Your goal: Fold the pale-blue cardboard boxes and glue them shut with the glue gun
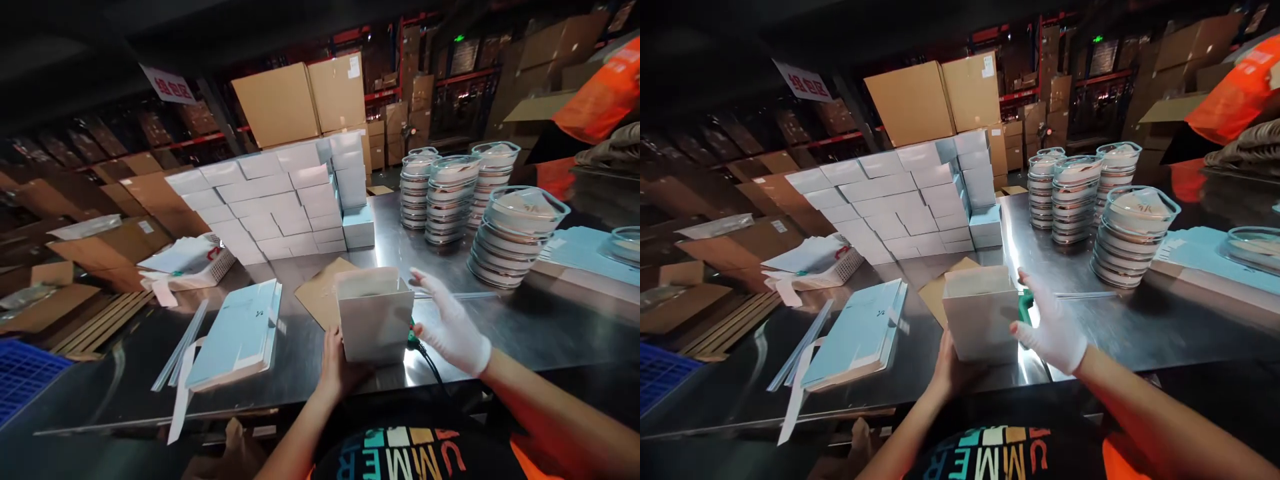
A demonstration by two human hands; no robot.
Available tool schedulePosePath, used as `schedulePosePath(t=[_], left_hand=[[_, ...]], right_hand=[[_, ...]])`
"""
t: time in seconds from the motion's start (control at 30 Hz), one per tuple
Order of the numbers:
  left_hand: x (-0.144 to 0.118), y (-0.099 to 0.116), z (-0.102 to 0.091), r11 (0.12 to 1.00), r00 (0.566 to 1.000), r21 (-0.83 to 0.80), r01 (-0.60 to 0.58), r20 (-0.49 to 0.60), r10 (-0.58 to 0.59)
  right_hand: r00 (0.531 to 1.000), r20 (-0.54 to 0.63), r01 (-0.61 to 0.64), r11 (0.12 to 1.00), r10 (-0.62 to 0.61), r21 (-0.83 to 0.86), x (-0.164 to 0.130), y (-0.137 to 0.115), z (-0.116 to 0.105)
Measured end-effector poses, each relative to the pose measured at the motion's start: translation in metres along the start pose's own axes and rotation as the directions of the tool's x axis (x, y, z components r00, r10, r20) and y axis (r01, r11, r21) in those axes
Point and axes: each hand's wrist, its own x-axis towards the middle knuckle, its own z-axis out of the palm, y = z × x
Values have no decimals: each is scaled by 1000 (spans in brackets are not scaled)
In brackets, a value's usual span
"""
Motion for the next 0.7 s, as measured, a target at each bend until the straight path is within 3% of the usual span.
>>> schedulePosePath(t=[0.13, 0.27, 0.33, 0.43, 0.5, 0.6, 0.7], left_hand=[[-5, 9, -4, 990, 997, -141, 12, -79, -23], [4, 28, -21, 982, 983, -105, -156, -114, 144], [10, 37, -25, 976, 974, -88, -198, -132, 186], [13, 41, -23, 958, 938, -170, -229, -301, 171], [10, 37, -23, 962, 937, -137, -238, -292, 191], [2, 25, -32, 972, 960, 36, -232, -150, 235], [-3, 17, -53, 954, 925, 154, -259, -245, 291]], right_hand=[[994, 98, -65, 988, 51, 138, -35, 22, 45], [970, 116, -241, 880, 212, 410, -27, 9, 69], [931, 121, -362, 826, 344, 432, -18, 2, 76], [893, -56, -407, 856, 446, 319, -8, -1, 88], [896, -138, -372, 882, 423, 290, -3, 2, 91], [931, -34, -343, 904, 363, 255, 5, 16, 81], [909, 92, -394, 910, 406, -126, 10, 42, 60]])
